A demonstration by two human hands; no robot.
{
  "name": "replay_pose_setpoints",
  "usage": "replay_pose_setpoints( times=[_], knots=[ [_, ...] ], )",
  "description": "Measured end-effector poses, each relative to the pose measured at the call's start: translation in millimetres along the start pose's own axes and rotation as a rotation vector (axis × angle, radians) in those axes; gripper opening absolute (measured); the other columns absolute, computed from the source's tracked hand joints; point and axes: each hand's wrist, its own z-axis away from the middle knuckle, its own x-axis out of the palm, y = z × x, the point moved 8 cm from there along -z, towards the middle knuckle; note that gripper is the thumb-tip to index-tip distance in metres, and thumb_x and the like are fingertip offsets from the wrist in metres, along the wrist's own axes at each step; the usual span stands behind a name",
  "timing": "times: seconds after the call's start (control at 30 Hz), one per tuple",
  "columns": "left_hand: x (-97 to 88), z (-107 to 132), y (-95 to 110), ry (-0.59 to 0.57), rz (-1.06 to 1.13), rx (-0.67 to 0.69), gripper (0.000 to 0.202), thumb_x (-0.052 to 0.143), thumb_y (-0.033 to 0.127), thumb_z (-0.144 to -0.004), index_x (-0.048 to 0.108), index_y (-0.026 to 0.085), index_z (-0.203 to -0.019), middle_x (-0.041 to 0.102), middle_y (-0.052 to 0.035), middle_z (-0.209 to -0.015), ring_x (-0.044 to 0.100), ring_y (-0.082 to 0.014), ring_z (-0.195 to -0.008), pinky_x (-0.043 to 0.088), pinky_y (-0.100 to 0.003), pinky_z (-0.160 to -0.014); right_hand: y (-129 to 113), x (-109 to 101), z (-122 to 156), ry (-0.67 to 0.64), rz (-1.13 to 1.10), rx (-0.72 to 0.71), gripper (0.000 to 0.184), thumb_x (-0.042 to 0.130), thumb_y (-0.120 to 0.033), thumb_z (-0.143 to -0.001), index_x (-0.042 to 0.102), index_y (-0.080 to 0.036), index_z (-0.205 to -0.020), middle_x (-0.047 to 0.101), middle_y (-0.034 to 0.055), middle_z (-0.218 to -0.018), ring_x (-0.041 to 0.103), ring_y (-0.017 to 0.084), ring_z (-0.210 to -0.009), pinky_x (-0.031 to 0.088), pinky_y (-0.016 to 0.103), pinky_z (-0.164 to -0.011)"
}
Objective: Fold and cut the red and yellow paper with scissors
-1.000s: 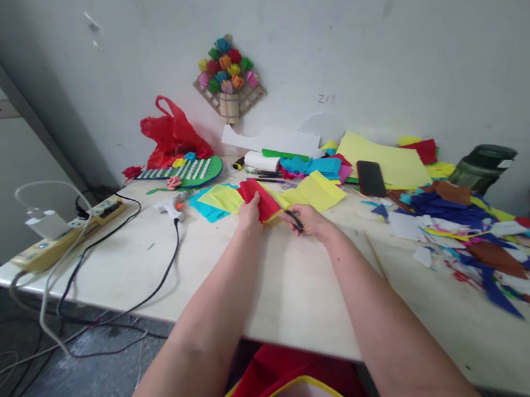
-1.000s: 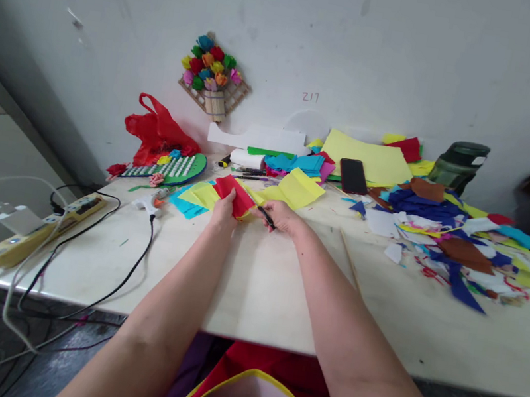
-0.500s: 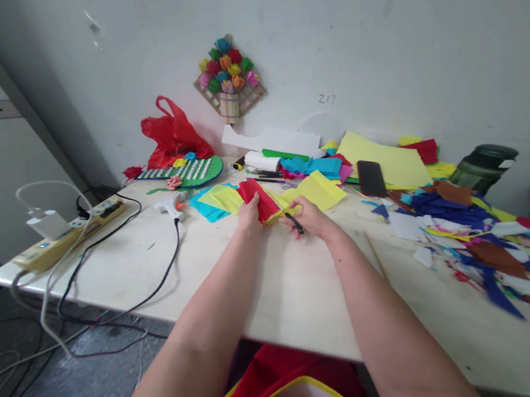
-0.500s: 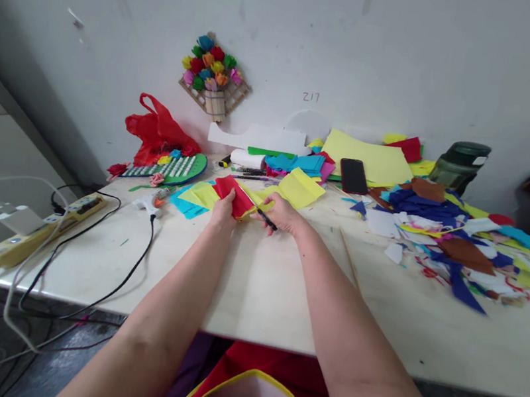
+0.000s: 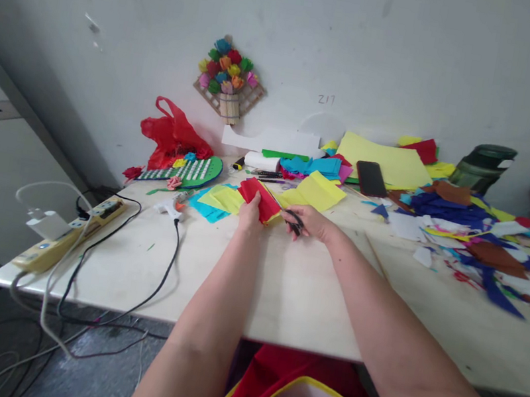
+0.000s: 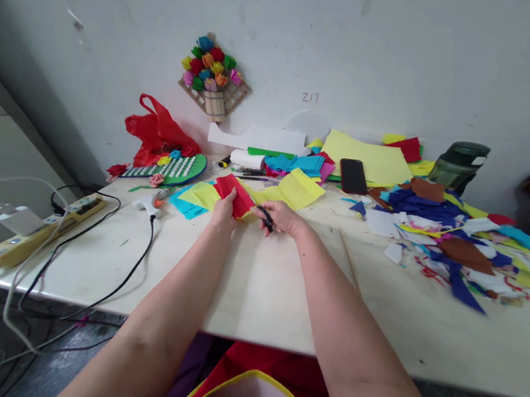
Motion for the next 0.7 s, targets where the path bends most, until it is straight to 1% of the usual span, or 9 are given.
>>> replay_pose_setpoints(
  times=[0.1,0.2,0.33,0.5,0.7],
  knots=[
    [1.8,-1.1,-1.3,-0.028,0.002,0.010,0.009,0.061,0.021,-0.074,0.058,0.013,-0.077,0.064,-0.0046,-0.070,0.063,-0.0148,-0.064,0.052,-0.031,-0.069,2.8,-1.5,-0.7,-0.015,-0.023,-0.013,0.032,0.058,-0.045,-0.075,0.050,-0.014,-0.071,0.058,0.0004,-0.054,0.053,0.008,-0.037,0.023,0.015,-0.026],
    [6.0,1.0,-2.7,-0.072,0.024,-0.001,0.009,0.061,0.021,-0.074,0.059,0.013,-0.077,0.064,-0.0051,-0.071,0.064,-0.0153,-0.065,0.052,-0.031,-0.070,3.7,-5.1,-0.3,0.008,-0.021,-0.023,0.033,0.057,-0.045,-0.075,0.048,-0.014,-0.067,0.057,0.0005,-0.055,0.051,0.006,-0.036,0.024,0.015,-0.027],
    [9.4,5.0,-1.8,-0.094,0.038,-0.001,0.008,0.061,0.020,-0.074,0.059,0.012,-0.076,0.064,-0.0056,-0.071,0.064,-0.0152,-0.063,0.052,-0.032,-0.070,2.8,-6.4,0.2,0.021,-0.013,-0.029,0.033,0.060,-0.044,-0.074,0.048,-0.015,-0.066,0.056,-0.0006,-0.053,0.050,0.006,-0.035,0.024,0.015,-0.026],
    [9.5,6.0,-1.3,-0.087,0.020,0.011,0.007,0.059,0.019,-0.076,0.057,0.013,-0.077,0.063,-0.0038,-0.066,0.063,-0.0141,-0.061,0.052,-0.029,-0.067,3.0,-6.4,-0.5,0.032,-0.015,-0.018,0.032,0.061,-0.045,-0.073,0.049,-0.015,-0.068,0.057,-0.0004,-0.054,0.050,0.006,-0.035,0.023,0.015,-0.026],
    [8.1,6.2,-2.3,-0.066,-0.002,0.005,0.008,0.059,0.020,-0.075,0.057,0.013,-0.079,0.063,-0.0041,-0.068,0.063,-0.0142,-0.060,0.052,-0.030,-0.067,3.3,-7.2,-1.2,0.049,-0.007,-0.009,0.032,0.062,-0.044,-0.072,0.049,-0.015,-0.068,0.056,-0.0015,-0.051,0.050,0.006,-0.035,0.024,0.015,-0.026]
  ],
)
